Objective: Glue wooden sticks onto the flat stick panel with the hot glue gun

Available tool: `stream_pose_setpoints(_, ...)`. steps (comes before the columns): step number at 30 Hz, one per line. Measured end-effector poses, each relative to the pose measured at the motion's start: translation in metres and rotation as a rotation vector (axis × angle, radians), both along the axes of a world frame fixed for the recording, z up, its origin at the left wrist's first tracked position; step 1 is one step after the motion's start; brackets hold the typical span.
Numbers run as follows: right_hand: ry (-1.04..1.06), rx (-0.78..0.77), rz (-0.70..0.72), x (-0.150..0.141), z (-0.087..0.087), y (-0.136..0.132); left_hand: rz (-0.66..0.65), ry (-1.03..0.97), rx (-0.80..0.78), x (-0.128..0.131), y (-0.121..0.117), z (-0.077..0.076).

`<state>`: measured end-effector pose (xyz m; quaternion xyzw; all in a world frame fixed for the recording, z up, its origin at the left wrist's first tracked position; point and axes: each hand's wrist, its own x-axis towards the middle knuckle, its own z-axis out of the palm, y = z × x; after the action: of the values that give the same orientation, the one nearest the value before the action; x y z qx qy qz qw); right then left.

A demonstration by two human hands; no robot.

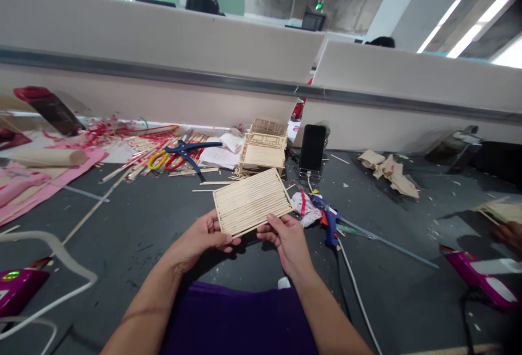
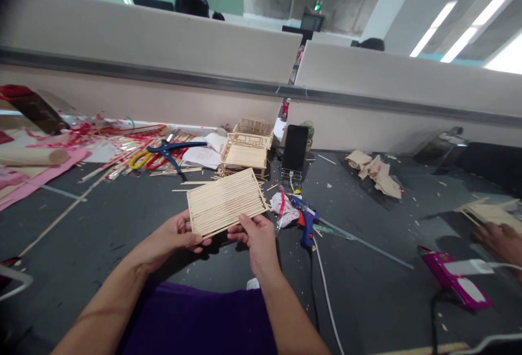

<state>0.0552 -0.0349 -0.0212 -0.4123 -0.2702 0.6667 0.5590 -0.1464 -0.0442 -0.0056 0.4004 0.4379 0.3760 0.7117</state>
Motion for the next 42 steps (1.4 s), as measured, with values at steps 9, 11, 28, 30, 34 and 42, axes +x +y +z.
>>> stream_pose_setpoints(9,0.064,-0.01,-0.071,-0.004,0.002,-0.001,0.224,-0.026,-0.019,0.012,0.0,-0.004)
stream_pose_setpoints(11,0.069,-0.01,-0.067,-0.005,0.001,-0.001,0.223,-0.019,-0.022,0.012,-0.001,-0.005)
stream_pose_setpoints(28,0.078,-0.013,-0.034,-0.008,0.0,-0.003,0.22,-0.005,-0.006,0.01,0.0,-0.004)
stream_pose_setpoints(30,0.081,-0.016,-0.035,-0.007,-0.001,-0.003,0.221,-0.007,-0.006,0.01,0.0,-0.003)
stream_pose_setpoints(34,0.08,-0.012,-0.045,-0.007,-0.001,-0.002,0.239,-0.003,-0.022,0.009,-0.001,-0.002)
stream_pose_setpoints(42,0.077,-0.01,-0.062,-0.006,-0.001,-0.002,0.233,-0.01,0.004,0.01,-0.001,-0.003)
